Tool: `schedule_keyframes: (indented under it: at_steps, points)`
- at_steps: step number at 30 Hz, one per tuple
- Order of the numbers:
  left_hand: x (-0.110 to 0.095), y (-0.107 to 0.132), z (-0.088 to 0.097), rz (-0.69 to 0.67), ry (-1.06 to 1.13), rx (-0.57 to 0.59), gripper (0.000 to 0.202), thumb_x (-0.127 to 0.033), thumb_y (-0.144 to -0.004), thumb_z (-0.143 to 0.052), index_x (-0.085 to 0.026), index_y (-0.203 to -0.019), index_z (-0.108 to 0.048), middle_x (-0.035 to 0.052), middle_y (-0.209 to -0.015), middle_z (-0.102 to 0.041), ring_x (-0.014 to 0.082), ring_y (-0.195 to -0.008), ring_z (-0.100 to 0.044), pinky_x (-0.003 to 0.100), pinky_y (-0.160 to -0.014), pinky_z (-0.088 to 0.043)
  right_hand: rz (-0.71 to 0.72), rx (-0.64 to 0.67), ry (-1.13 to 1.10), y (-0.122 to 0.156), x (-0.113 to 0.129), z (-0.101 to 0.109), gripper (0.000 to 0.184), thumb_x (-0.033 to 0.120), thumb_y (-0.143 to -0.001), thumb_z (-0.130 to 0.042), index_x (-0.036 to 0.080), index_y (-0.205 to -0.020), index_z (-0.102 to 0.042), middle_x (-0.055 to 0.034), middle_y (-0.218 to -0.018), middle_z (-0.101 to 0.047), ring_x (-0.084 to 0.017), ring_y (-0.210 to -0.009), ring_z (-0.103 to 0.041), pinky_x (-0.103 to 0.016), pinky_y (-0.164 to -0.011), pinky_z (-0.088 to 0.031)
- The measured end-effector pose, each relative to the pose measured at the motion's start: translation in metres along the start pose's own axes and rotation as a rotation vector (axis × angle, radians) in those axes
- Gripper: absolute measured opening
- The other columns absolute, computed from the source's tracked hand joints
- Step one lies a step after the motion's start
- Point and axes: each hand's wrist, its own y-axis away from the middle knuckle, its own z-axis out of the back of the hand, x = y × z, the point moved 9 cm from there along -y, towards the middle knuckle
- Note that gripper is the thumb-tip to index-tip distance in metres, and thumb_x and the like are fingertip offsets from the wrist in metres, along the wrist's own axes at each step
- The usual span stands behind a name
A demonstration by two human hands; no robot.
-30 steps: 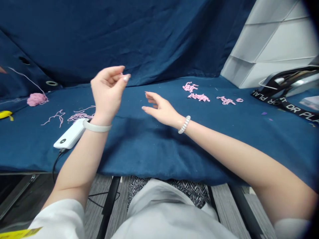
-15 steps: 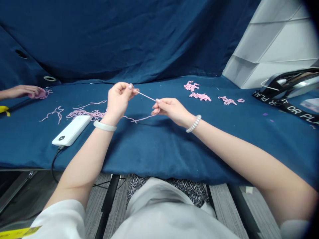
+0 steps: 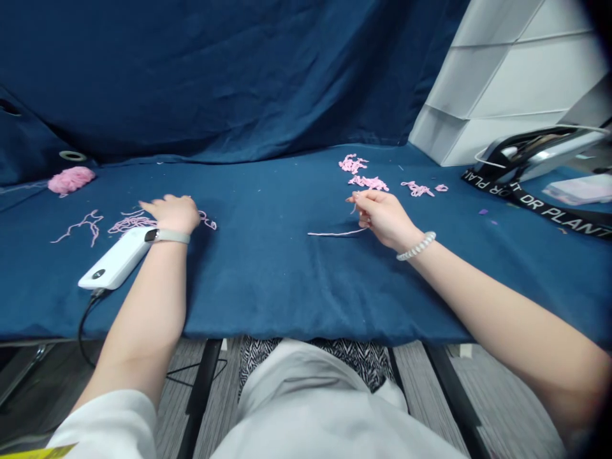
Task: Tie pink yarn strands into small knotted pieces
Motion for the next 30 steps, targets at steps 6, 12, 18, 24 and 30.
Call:
schedule_keyframes:
  at_steps: [6, 12, 18, 24, 30]
  points:
    - [-0.110, 0.058, -0.015, -0.349, 0.329, 0.058, 0.033, -0.039, -0.088, -0.046, -0.018, -0.105, -0.065, 0.0097, -0.107, -0.066, 0.0208, -0.101, -0.061, 0.033, -0.093, -0.046, 0.139, 0.224, 0.195, 0.020, 0.022, -0.038, 0.012, 0.023, -0.082, -0.056, 0.013, -0.077, -0.060, 0.0035, -0.055, -0.045, -0.005, -0.046, -0.037, -0.020, -0.046, -0.030]
    - [-0.188, 0.157, -0.085, -0.248, 1.305, 0.905, 0.050, -0.061, -0.079, -0.053, -0.015, -0.093, -0.066, 0.0095, -0.093, -0.067, 0.0106, -0.068, -0.059, 0.020, -0.056, -0.038, 0.259, 0.430, 0.506, 0.049, 0.021, -0.071, 0.026, 0.034, -0.087, -0.052, 0.013, -0.074, -0.061, 0.0000, -0.063, -0.057, -0.009, -0.056, -0.051, -0.022, -0.058, -0.038]
    - [-0.178, 0.154, -0.087, -0.126, 1.547, 0.850, 0.027, -0.037, -0.068, -0.075, -0.015, -0.081, -0.067, 0.0030, -0.085, -0.065, 0.0085, -0.077, -0.058, 0.020, -0.070, -0.042, 0.477, 0.474, 0.848, 0.065, 0.021, -0.085, 0.027, 0.029, -0.090, -0.049, 0.015, -0.076, -0.067, -0.0011, -0.069, -0.065, -0.009, -0.057, -0.050, -0.023, -0.060, -0.033]
    - [-0.179, 0.151, -0.084, -0.141, 1.540, 0.827, 0.025, -0.031, -0.067, -0.076, -0.011, -0.076, -0.065, 0.0036, -0.080, -0.064, 0.0082, -0.072, -0.057, 0.022, -0.071, -0.042, 0.527, 0.488, 0.970, 0.071, 0.020, -0.089, 0.028, 0.031, -0.092, -0.047, 0.016, -0.081, -0.068, -0.0034, -0.078, -0.069, -0.011, -0.064, -0.057, -0.023, -0.065, -0.035]
    - [-0.176, 0.151, -0.080, -0.044, 1.619, 0.822, 0.017, -0.029, -0.078, -0.064, -0.013, -0.079, -0.058, 0.0045, -0.089, -0.065, 0.0107, -0.079, -0.061, 0.024, -0.074, -0.046, 0.570, 0.513, 1.055, 0.075, 0.016, -0.094, 0.032, 0.033, -0.094, -0.045, 0.016, -0.077, -0.066, -0.0043, -0.076, -0.067, -0.012, -0.064, -0.057, -0.025, -0.067, -0.036]
